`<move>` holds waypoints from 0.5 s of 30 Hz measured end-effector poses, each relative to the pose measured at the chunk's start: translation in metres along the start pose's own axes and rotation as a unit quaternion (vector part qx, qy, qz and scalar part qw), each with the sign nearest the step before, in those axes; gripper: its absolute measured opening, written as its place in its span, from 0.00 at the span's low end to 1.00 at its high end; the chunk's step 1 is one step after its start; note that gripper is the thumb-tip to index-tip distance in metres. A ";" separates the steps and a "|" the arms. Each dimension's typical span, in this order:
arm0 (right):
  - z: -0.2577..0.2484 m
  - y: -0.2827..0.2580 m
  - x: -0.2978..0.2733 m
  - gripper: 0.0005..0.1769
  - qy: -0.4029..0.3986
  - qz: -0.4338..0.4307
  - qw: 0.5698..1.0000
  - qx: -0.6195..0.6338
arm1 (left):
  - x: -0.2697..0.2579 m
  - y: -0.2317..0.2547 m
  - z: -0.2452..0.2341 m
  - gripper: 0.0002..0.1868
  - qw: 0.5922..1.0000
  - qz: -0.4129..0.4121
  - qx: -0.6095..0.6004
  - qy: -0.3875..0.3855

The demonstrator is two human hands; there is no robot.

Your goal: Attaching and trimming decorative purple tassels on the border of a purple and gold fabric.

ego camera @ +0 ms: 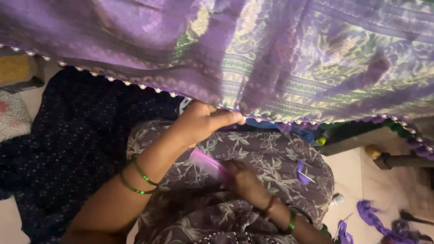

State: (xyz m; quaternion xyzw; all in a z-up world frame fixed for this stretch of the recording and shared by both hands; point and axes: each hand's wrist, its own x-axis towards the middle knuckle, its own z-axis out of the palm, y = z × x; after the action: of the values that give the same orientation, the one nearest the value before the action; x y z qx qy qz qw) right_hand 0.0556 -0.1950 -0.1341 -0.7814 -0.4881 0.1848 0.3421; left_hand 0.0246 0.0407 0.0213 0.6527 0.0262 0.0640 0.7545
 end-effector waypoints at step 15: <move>-0.201 -0.120 0.010 0.22 0.191 -0.309 0.783 -0.506 | 0.012 0.014 -0.003 0.10 0.983 -0.152 -0.099 0.013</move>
State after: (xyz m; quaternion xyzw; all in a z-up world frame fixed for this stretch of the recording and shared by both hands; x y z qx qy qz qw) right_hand 0.1093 -0.2223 0.0926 -0.6691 -0.6515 -0.3568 0.0225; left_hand 0.0351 0.0470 0.0352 0.5624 0.1290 -0.0408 0.8158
